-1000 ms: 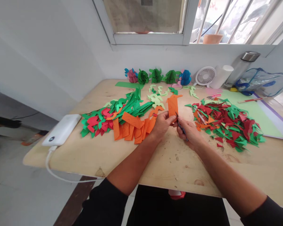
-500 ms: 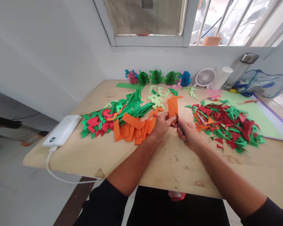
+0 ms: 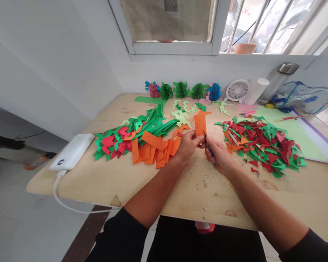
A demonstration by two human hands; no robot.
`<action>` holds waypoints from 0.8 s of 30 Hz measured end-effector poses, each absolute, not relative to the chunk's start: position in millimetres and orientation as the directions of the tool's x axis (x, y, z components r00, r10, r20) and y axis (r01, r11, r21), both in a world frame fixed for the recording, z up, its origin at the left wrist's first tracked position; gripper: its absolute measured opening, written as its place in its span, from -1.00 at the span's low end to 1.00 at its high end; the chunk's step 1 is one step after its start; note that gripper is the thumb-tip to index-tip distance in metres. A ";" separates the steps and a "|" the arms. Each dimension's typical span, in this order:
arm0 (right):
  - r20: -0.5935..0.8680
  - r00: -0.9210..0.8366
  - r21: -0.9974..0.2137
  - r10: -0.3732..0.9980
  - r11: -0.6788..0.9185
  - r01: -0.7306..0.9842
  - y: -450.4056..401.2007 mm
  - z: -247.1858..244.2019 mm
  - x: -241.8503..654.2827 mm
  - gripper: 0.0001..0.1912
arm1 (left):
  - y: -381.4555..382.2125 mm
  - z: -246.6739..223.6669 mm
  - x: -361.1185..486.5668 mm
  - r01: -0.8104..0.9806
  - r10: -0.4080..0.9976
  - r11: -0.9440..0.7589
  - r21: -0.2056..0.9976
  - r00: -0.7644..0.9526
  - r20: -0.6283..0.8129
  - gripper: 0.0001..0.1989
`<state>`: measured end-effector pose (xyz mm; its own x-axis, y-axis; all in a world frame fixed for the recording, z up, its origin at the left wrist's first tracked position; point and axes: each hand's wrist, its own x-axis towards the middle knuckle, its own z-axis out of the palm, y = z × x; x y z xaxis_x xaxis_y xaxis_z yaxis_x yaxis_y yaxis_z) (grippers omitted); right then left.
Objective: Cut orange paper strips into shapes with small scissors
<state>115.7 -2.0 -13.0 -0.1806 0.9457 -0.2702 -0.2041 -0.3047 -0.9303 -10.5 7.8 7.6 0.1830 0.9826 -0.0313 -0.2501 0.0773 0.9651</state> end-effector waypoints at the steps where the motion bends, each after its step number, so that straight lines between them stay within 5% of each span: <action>1: -0.270 -0.182 -0.931 0.945 -0.305 -0.202 -1.8 -13.4 115.8 -0.49 | 8.0 7.2 -10.5 -0.251 0.983 0.077 0.965 0.183 -0.031 -0.78; 24: -0.281 -0.182 -0.924 0.942 -0.317 -0.214 -0.9 -15.2 116.3 -0.48 | 8.6 6.6 -10.2 -0.264 0.984 0.079 0.961 0.175 -0.033 -0.82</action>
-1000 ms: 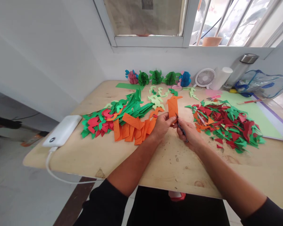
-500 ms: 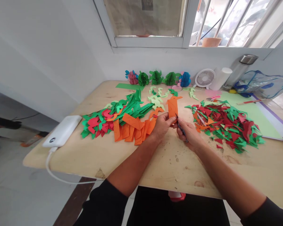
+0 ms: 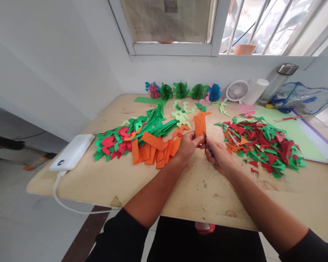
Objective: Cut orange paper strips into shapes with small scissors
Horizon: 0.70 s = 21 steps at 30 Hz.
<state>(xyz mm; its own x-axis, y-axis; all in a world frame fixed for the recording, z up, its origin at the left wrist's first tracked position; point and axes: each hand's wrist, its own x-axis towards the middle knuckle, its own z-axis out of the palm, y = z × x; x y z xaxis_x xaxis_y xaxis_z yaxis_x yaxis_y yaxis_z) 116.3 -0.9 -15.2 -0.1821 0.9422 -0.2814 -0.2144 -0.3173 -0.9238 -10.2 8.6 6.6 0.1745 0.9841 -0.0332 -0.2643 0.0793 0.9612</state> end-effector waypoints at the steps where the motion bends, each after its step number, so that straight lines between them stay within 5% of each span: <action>1: -0.282 -0.178 -0.923 0.943 -0.318 -0.219 -1.1 -14.9 116.3 -0.48 | 8.6 6.7 -10.1 -0.268 0.984 0.079 0.960 0.176 -0.032 -0.82; 21: -0.278 -0.175 -0.922 0.945 -0.313 -0.229 -2.1 -13.3 115.2 -0.46 | 11.0 3.6 -10.6 -0.262 0.981 0.081 0.962 0.189 -0.032 -0.83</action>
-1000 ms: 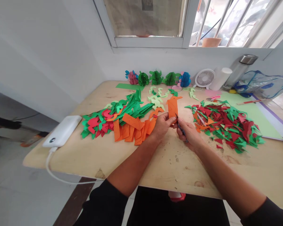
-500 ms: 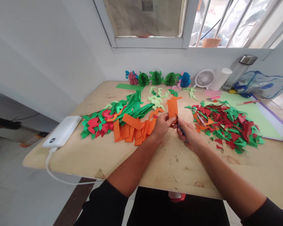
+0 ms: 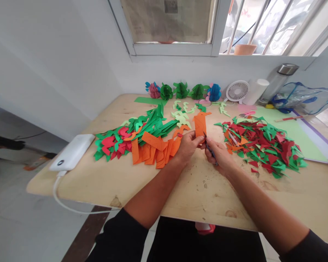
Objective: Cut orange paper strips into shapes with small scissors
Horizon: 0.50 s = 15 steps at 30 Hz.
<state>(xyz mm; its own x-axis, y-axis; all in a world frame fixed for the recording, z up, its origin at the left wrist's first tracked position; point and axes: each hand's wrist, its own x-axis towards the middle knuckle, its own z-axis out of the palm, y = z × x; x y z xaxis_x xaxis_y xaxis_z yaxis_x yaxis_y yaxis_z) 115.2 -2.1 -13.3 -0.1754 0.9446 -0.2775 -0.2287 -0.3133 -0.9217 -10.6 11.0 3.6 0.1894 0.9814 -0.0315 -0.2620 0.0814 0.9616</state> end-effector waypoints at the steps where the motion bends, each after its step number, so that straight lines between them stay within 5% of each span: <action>1: -0.278 -0.176 -0.921 0.944 -0.314 -0.229 -2.3 -13.0 115.1 -0.46 | 11.2 3.5 -10.5 -0.267 0.982 0.081 0.960 0.189 -0.030 -0.84; 15: -0.274 -0.171 -0.930 0.947 -0.306 -0.203 -3.3 -11.1 115.1 -0.48 | 10.1 3.6 -10.5 -0.276 0.983 0.086 0.957 0.180 -0.037 -0.83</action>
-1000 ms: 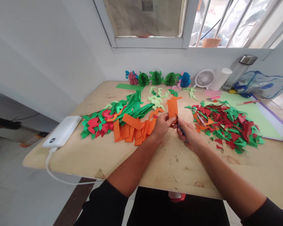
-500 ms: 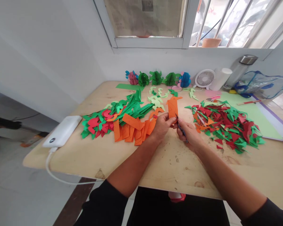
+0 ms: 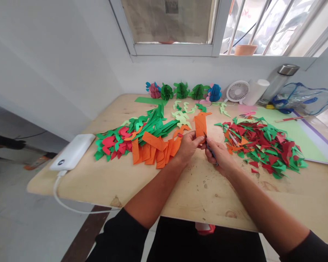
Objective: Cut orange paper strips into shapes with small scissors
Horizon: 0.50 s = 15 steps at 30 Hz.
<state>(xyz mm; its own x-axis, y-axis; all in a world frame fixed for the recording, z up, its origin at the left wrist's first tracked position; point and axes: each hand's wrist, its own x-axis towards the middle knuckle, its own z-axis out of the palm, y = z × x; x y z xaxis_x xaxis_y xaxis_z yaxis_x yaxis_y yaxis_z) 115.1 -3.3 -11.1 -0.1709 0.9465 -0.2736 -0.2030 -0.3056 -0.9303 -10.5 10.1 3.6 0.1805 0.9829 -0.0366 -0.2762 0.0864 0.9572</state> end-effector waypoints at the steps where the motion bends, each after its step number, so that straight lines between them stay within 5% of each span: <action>1: -0.274 -0.171 -0.931 0.946 -0.305 -0.199 -3.2 -11.2 115.2 -0.48 | 10.4 3.5 -10.6 -0.276 0.982 0.088 0.957 0.183 -0.038 -0.83; 15: -0.267 -0.188 -0.932 0.945 -0.303 -0.201 -3.5 -10.5 115.7 -0.49 | 9.6 4.7 -10.4 -0.264 0.983 0.080 0.961 0.182 -0.032 -0.82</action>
